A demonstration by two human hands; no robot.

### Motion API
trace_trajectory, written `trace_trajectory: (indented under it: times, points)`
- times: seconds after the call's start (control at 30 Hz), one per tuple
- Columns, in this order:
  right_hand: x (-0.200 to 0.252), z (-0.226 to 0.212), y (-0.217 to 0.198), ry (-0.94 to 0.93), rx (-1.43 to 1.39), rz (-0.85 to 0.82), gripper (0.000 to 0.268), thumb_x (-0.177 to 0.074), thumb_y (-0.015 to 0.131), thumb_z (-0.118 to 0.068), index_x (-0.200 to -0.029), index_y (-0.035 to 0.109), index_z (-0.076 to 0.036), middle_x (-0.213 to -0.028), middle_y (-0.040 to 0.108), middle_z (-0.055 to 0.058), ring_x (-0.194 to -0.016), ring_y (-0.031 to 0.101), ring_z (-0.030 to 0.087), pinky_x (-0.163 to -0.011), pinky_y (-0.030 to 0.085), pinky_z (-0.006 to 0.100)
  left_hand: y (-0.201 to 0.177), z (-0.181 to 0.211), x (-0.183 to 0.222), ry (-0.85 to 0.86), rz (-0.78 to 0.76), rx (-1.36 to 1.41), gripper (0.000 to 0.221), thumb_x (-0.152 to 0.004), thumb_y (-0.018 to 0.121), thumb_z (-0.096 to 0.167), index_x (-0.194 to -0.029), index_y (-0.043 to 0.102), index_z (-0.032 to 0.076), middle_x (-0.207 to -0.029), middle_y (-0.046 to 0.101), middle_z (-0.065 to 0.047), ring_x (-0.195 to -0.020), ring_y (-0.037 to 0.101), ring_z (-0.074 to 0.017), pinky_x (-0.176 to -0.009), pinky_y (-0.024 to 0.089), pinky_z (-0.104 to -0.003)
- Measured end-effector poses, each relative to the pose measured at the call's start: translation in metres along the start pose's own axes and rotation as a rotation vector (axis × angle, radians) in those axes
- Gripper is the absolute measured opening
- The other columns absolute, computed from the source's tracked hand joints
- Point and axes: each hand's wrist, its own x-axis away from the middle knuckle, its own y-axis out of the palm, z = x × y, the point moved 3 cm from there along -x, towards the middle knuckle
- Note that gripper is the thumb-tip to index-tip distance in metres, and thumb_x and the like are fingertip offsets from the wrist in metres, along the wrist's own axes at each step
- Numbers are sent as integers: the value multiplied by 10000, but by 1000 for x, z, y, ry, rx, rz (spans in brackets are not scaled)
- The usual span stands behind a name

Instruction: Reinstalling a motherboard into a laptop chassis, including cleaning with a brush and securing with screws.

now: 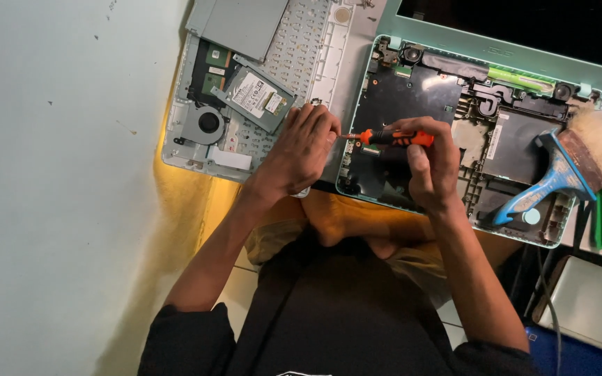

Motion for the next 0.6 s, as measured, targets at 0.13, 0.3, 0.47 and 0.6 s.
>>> trace_trajectory:
  times: [0.13,0.3,0.47,0.6]
  points:
    - [6,4,-3,75,148,32,336,-1243,595,-237,-1360,717,54,-1130,832,271,-855,793,329,-732,622,394,4,2,-1,18,16,-22,199,-1249,352,165,-1142,520,169,-1018,397,22,-959,452,-273,-942,372,-419]
    - [-2,-7,1,198,23,151,368,-1284,581,-256,-1310,696,93,-1057,781,279,-807,805,295,-658,658,372,8,0,-18,18,28,-7,238,-1275,331,192,-1162,537,155,-1028,431,-4,-962,468,-292,-938,386,-437]
    - [-11,5,-37,318,-33,366,386,-1330,526,-439,-1319,572,-56,-1130,618,131,-767,772,302,-592,662,372,-4,-30,-93,-86,223,285,436,-1221,507,424,-1549,568,143,-1269,625,-108,-1211,600,-275,-1164,472,-444]
    - [-49,-15,-50,284,-16,411,401,-1324,557,-451,-1270,548,-53,-1045,575,145,-735,783,361,-515,617,398,8,-66,-175,-163,264,549,471,-1197,636,521,-1512,521,189,-1458,574,-63,-1293,642,-251,-1203,581,-519]
